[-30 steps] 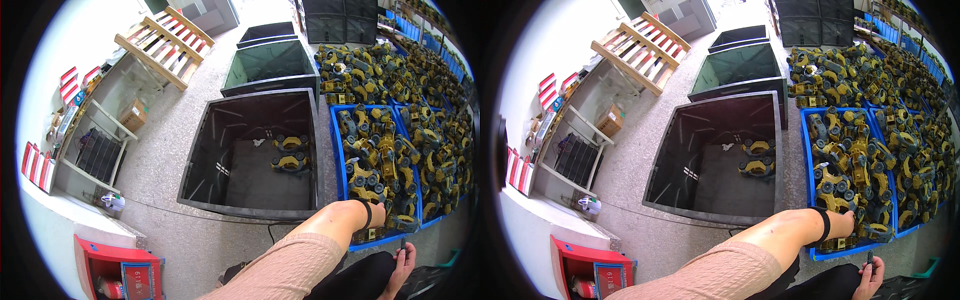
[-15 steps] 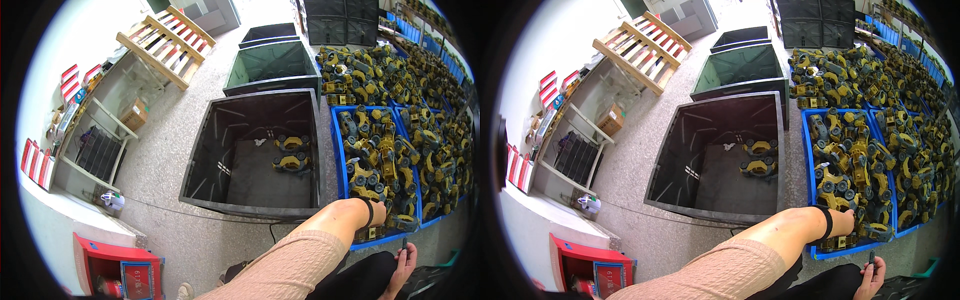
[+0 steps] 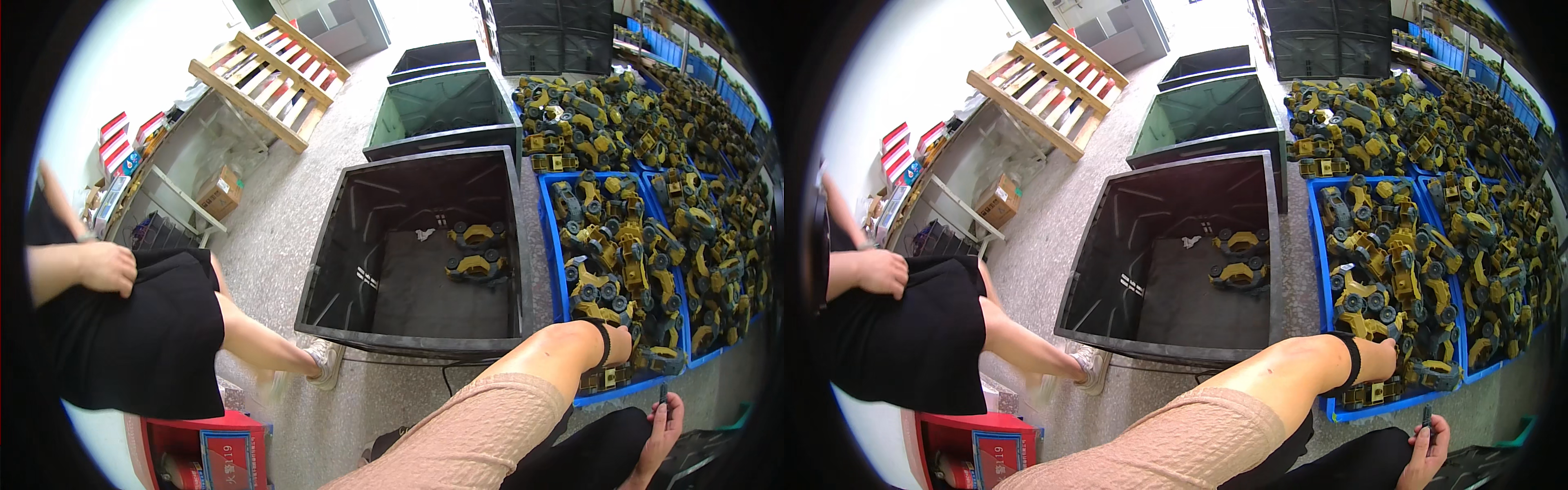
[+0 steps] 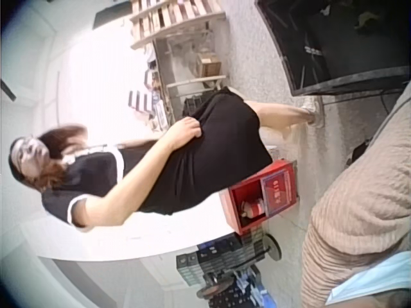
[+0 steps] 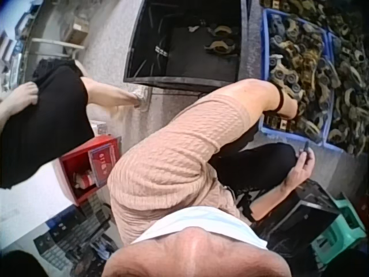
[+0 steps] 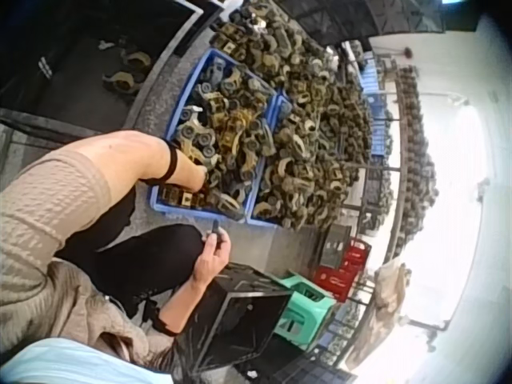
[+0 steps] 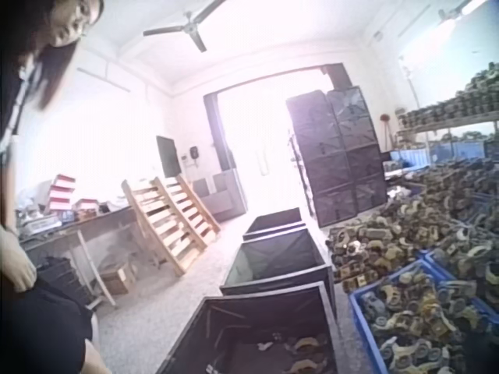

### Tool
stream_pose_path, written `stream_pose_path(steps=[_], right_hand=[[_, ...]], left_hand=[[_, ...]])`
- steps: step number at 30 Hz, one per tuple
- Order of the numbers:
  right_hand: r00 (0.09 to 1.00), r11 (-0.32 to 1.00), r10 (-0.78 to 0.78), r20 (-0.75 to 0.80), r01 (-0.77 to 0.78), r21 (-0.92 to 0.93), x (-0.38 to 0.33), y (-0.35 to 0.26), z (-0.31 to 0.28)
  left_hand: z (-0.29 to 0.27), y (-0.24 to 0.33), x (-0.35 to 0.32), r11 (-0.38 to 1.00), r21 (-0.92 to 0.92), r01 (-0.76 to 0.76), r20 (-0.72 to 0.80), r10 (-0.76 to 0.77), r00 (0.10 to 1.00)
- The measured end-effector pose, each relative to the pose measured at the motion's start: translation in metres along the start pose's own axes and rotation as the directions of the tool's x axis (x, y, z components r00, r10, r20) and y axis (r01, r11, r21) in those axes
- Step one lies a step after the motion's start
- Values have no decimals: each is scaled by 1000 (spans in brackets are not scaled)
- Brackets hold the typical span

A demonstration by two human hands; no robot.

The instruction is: Assembling toy construction vehicles from plastic components in a factory setting.

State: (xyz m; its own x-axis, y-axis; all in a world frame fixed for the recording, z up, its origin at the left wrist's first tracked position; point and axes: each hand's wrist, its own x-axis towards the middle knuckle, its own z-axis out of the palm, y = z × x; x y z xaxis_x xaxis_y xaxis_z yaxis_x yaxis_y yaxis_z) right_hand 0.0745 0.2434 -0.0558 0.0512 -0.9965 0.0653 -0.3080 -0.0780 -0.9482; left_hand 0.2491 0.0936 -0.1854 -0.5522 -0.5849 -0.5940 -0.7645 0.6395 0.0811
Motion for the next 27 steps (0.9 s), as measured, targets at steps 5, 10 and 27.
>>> stream_pose_path(steps=[5, 10, 27], right_hand=[[1000, 1000, 15, -12, -15, 11, -1, -3, 1], [1000, 999, -3, 9, 2, 32, -2, -3, 1], [1000, 1000, 3, 14, -3, 31, -4, -4, -1]], left_hand=[[1, 0, -1, 1000, 4, 6, 9, -6, 1000], [1, 2, -2, 1000, 9, 8, 16, -8, 1000], [-4, 3, -1, 1000, -8, 25, 18, -25, 1000]])
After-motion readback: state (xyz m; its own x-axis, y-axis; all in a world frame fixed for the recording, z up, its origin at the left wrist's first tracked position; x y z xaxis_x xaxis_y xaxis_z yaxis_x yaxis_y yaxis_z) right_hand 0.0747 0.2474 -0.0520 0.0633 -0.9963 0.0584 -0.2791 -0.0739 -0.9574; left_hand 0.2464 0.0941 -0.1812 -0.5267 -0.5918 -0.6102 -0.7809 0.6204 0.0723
